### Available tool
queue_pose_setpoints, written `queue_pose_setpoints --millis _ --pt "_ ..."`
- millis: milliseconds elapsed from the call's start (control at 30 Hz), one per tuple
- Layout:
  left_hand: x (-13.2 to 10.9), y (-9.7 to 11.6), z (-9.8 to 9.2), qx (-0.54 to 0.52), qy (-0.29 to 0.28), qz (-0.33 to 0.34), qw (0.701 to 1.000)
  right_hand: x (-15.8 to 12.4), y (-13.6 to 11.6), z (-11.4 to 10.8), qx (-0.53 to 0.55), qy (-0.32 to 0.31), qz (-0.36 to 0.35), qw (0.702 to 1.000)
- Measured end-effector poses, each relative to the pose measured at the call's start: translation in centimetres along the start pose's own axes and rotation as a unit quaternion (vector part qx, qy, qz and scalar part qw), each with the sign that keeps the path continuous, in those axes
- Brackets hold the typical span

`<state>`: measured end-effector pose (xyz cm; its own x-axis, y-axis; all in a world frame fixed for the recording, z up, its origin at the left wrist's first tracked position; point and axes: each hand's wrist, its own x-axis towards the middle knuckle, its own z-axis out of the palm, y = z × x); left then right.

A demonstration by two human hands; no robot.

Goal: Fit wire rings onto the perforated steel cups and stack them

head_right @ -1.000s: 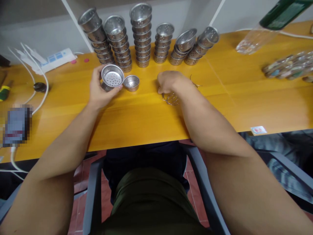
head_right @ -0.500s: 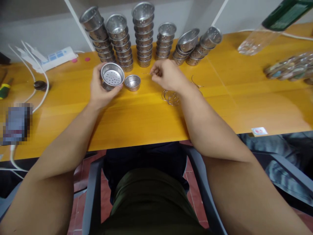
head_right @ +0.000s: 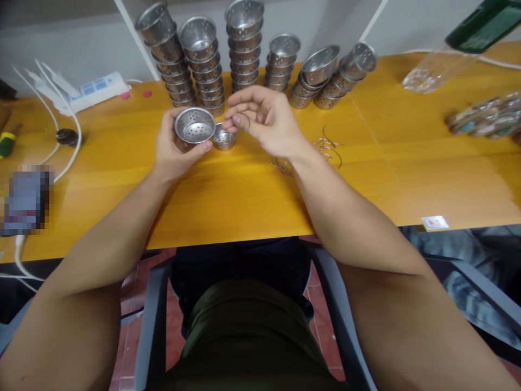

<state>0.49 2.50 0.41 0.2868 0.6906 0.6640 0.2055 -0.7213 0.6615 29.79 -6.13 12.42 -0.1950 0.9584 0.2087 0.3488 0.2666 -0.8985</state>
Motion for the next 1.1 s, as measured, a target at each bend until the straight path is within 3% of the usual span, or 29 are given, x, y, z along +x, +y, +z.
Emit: queue_pose_setpoints --millis 167,333,600,767,1100 --pt "0.2 0.1 0.0 0.0 0.007 -0.011 1.0 0.2 0.7 -0.8 0.017 0.015 -0.016 1.0" --pt "0.1 0.3 -0.2 -0.009 0.008 0.0 1.0 0.2 1.7 -0.7 -0.026 0.019 0.028 0.999" --pt "-0.3 0.6 -0.1 -0.024 -0.02 -0.009 0.999 -0.8 0.3 0.2 -0.081 0.038 0.034 0.995" --pt "-0.4 1.3 0.5 -0.02 -0.027 -0.021 0.999 -1.4 0.4 1.6 -0.095 0.042 -0.01 0.995" --pt "-0.8 3.8 0.4 0.019 -0.062 0.027 0.998 -0.9 1.9 3.2 -0.125 0.058 -0.051 0.989"
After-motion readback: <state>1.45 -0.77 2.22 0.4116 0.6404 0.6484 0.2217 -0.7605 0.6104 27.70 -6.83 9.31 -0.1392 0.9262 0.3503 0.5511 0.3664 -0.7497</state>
